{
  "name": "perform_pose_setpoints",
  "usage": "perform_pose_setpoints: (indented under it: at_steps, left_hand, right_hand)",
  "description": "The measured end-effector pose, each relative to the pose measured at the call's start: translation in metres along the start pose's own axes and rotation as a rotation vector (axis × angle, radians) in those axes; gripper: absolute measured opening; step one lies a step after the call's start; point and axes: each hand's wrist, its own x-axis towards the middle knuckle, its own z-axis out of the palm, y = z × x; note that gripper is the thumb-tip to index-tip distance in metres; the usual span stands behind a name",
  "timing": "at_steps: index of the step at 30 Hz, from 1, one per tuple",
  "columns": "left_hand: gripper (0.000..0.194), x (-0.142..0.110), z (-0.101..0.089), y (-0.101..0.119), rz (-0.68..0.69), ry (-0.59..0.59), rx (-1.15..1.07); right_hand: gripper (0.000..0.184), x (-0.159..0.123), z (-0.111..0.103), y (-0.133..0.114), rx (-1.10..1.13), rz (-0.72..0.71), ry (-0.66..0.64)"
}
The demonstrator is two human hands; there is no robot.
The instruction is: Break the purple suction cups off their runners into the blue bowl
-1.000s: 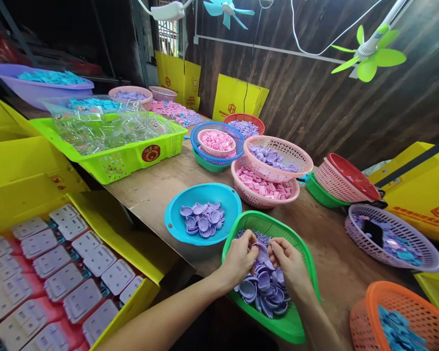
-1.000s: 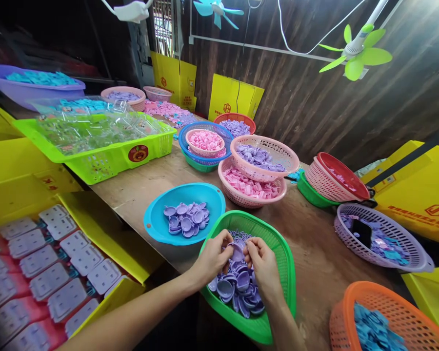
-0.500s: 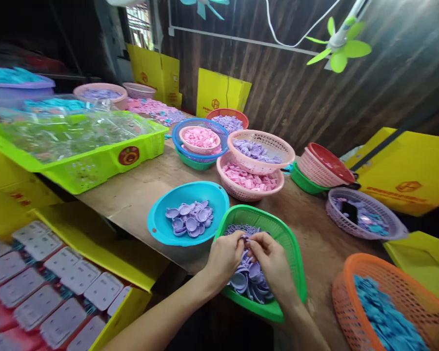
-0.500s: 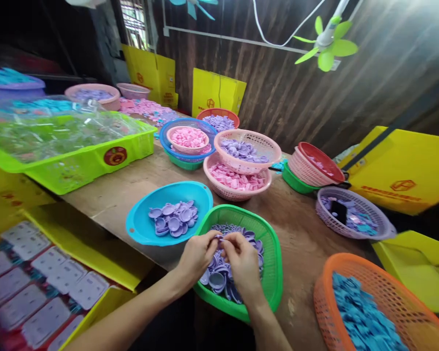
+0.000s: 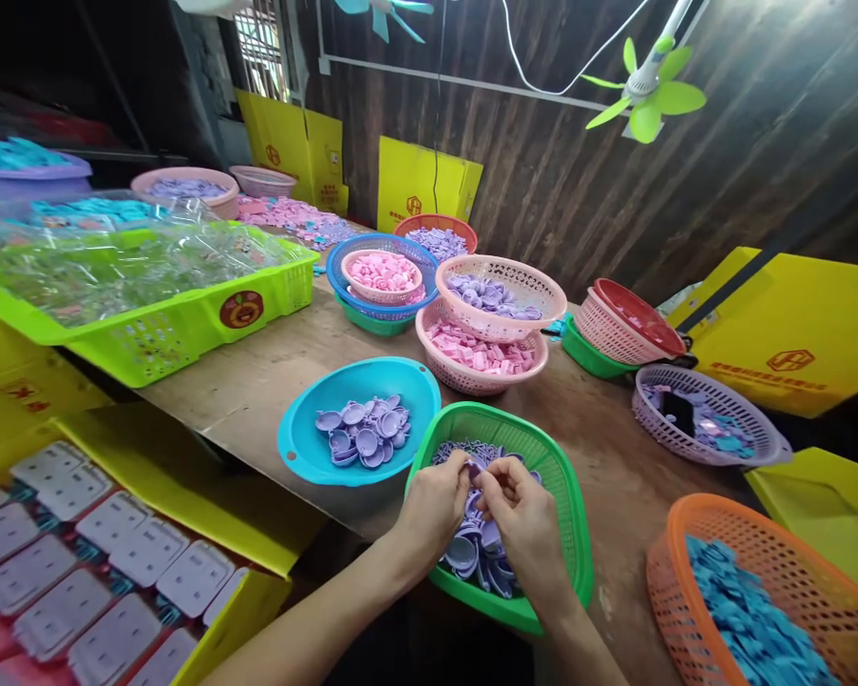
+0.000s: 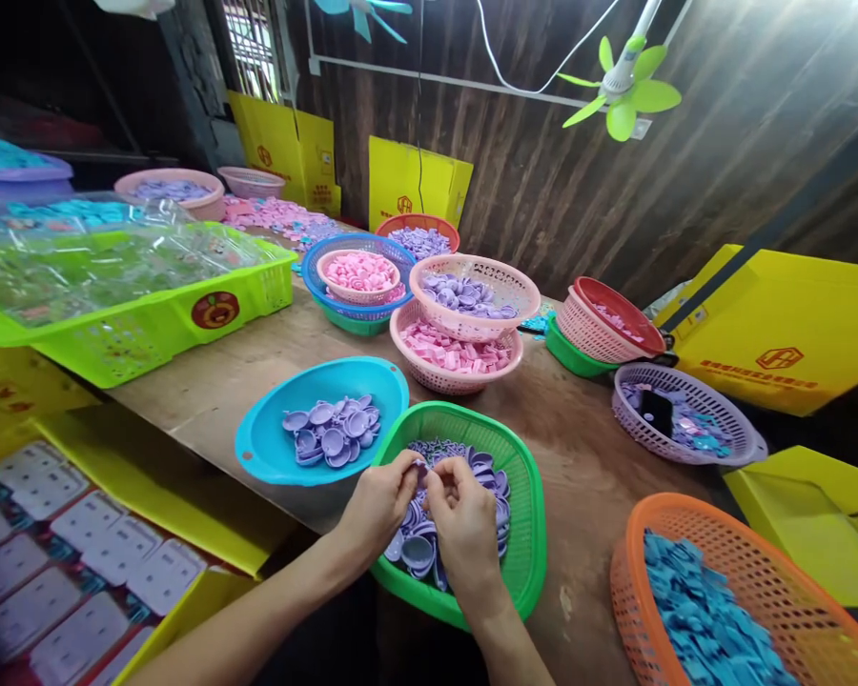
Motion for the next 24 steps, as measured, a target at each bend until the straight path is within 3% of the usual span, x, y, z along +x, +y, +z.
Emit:
perform_pose_setpoints:
  at_steps: [5, 12, 24]
  left_hand:
    - [0.025, -0.001, 0.0, 0.002, 0.007, 0.001, -0.016]
    - [0.024, -0.002, -0.002, 0.001, 0.014, -0.002, 0.006]
    - [0.022, -0.007, 0.004, -0.007, 0.12, 0.085, 0.24]
  right_hand:
    - [0.018, -0.001, 0.0, -0.001, -0.155, -0.057, 0.058]
    - [0.018, -0.002, 0.0, -0.003, -0.194, -0.08, 0.032]
    - [0.019, -0.001, 0.004, -0.011, -0.411, -0.213, 0.058]
